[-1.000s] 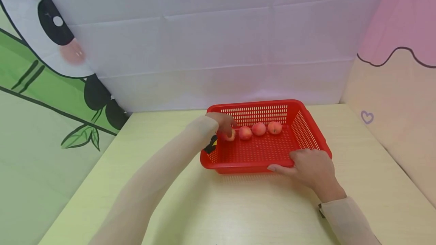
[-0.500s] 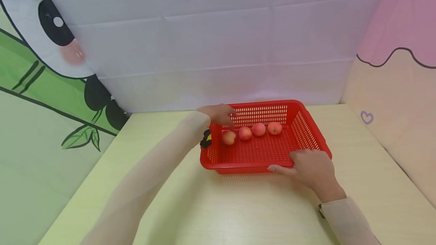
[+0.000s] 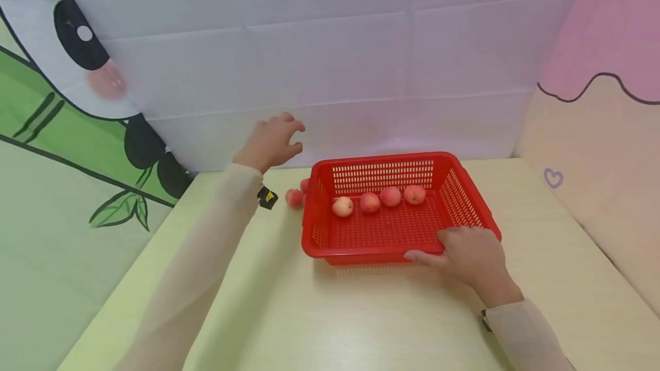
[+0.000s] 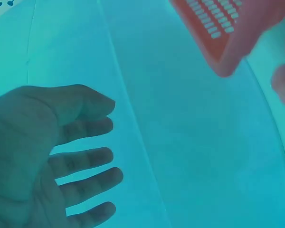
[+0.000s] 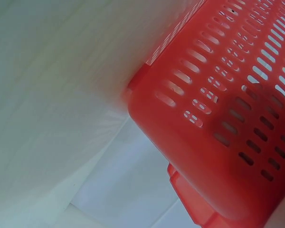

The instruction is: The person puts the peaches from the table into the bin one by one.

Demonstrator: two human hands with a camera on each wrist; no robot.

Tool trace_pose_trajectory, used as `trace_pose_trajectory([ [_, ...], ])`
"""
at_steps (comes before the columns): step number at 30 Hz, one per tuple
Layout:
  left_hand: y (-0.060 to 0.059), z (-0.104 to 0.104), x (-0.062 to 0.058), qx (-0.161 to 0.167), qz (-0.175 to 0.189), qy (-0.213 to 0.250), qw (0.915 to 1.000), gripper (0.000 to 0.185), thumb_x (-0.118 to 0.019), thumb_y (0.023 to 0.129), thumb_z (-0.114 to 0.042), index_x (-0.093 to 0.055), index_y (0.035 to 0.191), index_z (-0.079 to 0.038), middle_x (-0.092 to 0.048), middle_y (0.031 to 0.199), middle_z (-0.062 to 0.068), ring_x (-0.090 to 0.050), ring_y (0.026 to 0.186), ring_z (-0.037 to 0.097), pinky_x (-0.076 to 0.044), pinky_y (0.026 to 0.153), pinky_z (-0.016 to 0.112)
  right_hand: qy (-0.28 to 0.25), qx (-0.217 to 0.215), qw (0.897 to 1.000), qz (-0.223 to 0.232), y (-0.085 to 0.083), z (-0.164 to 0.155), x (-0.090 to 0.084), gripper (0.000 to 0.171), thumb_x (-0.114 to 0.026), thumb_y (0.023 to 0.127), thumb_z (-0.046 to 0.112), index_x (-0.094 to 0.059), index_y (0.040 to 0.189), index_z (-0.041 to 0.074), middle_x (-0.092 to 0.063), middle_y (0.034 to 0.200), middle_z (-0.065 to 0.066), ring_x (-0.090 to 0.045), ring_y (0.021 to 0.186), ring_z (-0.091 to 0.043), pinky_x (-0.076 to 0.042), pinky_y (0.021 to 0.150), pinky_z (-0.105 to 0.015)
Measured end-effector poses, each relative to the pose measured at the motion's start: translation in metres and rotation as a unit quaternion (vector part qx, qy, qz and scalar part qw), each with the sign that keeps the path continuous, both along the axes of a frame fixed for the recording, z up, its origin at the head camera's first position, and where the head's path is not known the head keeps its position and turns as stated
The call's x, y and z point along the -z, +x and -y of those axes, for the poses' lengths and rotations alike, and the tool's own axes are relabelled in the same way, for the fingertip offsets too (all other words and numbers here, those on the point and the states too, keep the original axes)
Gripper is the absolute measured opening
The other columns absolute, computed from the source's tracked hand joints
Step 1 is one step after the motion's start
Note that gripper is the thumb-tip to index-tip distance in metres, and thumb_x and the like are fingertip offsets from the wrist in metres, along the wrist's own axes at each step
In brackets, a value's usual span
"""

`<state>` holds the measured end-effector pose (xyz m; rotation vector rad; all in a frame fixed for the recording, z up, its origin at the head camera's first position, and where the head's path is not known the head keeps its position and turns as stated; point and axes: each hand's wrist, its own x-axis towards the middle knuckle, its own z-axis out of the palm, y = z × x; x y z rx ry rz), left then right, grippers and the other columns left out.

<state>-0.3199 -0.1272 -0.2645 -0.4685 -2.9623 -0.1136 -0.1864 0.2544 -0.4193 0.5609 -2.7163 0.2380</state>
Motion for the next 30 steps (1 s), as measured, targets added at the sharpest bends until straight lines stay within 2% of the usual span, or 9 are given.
trace_pose_trajectory([
  [2,0.007,0.009,0.003,-0.006,-0.027,-0.005,0.9996,0.043,-0.062,0.105,-0.023,-0.063,0.146,-0.009,-0.057,0.147,0.014,-0.055,0.132,0.035,-0.042,0.116,0.056,-0.002,0.004,1.000,0.012,0.001,0.000,-0.001,0.068,-0.073,0.084,0.075,-0.037,0.061,0.023,-0.032,0.053,0.010,-0.034,0.049,-0.009,-0.028,0.048,-0.029],
  [4,0.013,0.017,0.009,-0.003,-0.035,0.011,0.9993,0.044,-0.062,0.105,-0.022,-0.061,0.147,-0.010,-0.056,0.149,0.015,-0.053,0.134,0.035,-0.042,0.116,0.056,-0.004,0.007,1.000,0.022,0.003,0.001,-0.001,0.067,-0.073,0.085,0.075,-0.039,0.061,0.023,-0.034,0.053,0.009,-0.035,0.050,-0.009,-0.029,0.049,-0.029],
  [8,0.022,0.030,0.026,0.004,-0.025,0.060,0.9979,0.050,-0.064,0.104,-0.021,-0.057,0.152,-0.013,-0.049,0.157,0.015,-0.050,0.140,0.036,-0.042,0.117,0.057,-0.004,0.006,1.000,0.025,0.004,0.000,0.000,0.066,-0.073,0.085,0.074,-0.039,0.061,0.023,-0.034,0.053,0.009,-0.036,0.051,-0.009,-0.029,0.049,-0.029],
  [13,0.027,0.037,0.048,0.013,0.008,0.117,0.9930,0.058,-0.068,0.102,-0.019,-0.052,0.157,-0.016,-0.040,0.166,0.014,-0.042,0.149,0.037,-0.041,0.118,0.060,-0.005,0.002,1.000,0.007,0.001,0.000,0.001,0.067,-0.074,0.084,0.074,-0.038,0.060,0.023,-0.033,0.053,0.010,-0.035,0.050,-0.009,-0.028,0.048,-0.029],
  [19,0.025,0.043,0.080,0.005,0.063,0.175,0.9826,0.070,-0.071,0.098,-0.015,-0.044,0.163,-0.019,-0.024,0.174,0.017,-0.026,0.159,0.039,-0.046,0.111,0.064,-0.011,-0.002,1.000,-0.015,-0.002,0.001,0.000,0.069,-0.074,0.083,0.075,-0.035,0.059,0.024,-0.029,0.052,0.011,-0.032,0.049,-0.008,-0.026,0.048,-0.028],
  [24,0.021,0.044,0.106,-0.023,0.065,0.188,0.9798,0.073,-0.072,0.094,-0.018,-0.046,0.162,-0.021,-0.026,0.173,0.017,-0.031,0.156,0.043,-0.047,0.107,0.068,-0.002,0.004,1.000,0.004,-0.002,0.002,-0.001,0.068,-0.072,0.084,0.078,-0.037,0.061,0.023,-0.032,0.053,0.011,-0.035,0.050,-0.008,-0.028,0.049,-0.029],
  [27,0.020,0.043,0.119,-0.045,0.064,0.186,0.9794,0.078,-0.077,0.092,-0.025,-0.045,0.163,-0.023,-0.025,0.173,0.017,-0.033,0.154,0.045,-0.048,0.106,0.070,0.007,0.009,1.000,0.014,-0.001,0.002,-0.001,0.067,-0.072,0.083,0.078,-0.039,0.061,0.023,-0.034,0.053,0.011,-0.036,0.050,-0.008,-0.030,0.050,-0.029],
  [30,0.017,0.042,0.128,-0.050,0.060,0.179,0.9808,0.080,-0.079,0.091,-0.027,-0.045,0.163,-0.022,-0.027,0.173,0.017,-0.035,0.153,0.045,-0.047,0.107,0.070,0.012,0.009,1.000,0.011,0.000,0.001,0.000,0.067,-0.072,0.084,0.078,-0.039,0.061,0.024,-0.034,0.053,0.011,-0.036,0.050,-0.008,-0.031,0.049,-0.029],
])
